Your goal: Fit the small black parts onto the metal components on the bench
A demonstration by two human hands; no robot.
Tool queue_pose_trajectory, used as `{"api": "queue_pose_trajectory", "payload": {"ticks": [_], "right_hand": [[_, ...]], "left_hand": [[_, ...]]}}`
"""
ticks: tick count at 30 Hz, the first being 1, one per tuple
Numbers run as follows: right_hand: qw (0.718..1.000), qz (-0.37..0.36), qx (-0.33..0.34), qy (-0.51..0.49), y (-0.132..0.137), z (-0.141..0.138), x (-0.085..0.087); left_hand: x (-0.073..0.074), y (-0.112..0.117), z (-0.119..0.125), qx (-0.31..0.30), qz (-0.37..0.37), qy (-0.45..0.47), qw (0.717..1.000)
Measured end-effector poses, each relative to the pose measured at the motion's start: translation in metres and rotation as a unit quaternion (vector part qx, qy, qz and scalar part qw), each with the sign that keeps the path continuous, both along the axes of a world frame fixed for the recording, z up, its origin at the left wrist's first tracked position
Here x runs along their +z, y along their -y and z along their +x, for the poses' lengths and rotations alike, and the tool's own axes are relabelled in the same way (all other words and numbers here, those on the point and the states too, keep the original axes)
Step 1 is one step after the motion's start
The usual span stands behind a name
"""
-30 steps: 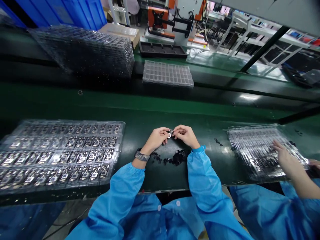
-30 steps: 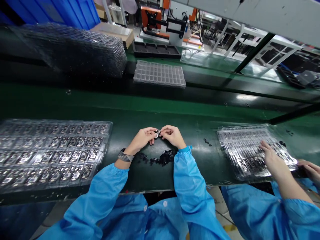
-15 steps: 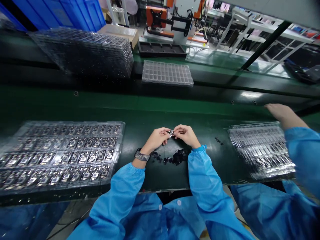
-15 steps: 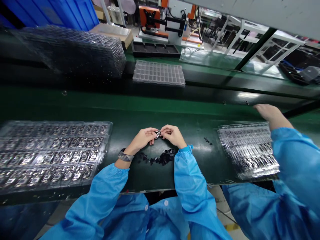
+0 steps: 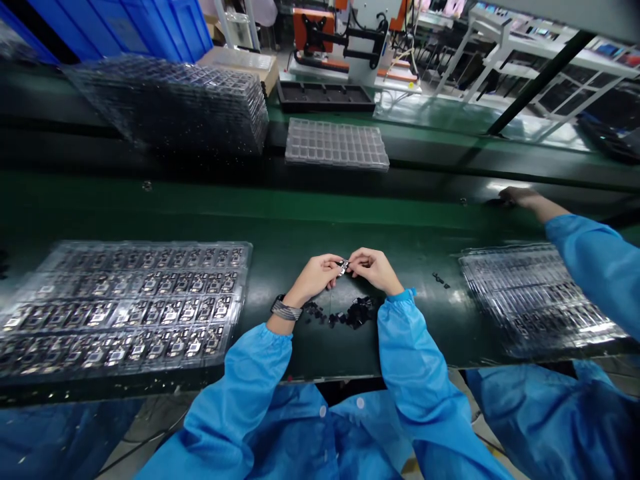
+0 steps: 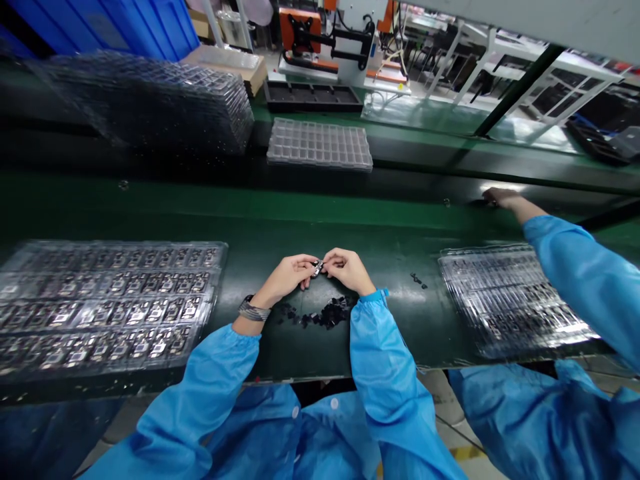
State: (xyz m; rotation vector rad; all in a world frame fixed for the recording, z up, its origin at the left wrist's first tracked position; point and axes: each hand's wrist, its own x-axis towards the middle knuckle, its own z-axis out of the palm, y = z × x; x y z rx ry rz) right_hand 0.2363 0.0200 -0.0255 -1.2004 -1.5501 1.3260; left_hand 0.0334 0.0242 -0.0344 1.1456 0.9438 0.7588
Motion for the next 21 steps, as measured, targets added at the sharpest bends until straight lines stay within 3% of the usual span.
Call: {"api": "queue_pose_trajectory", "payload": {"ticks": [11, 21], "right_hand": [[1.0, -0.016, -0.005, 0.003, 0.0011, -0.0015, 0.002], [0.996, -0.059, -0.005, -0.073, 0.002, 0.0019, 0.0049]], "left_hand": [[0.0047, 0.0025, -0.0009, -0.011, 0.012, -0.02, 1.0], [0.0032, -0.0006, -0.0064, -0.044, 0.013, 0.036, 0.998]]}}
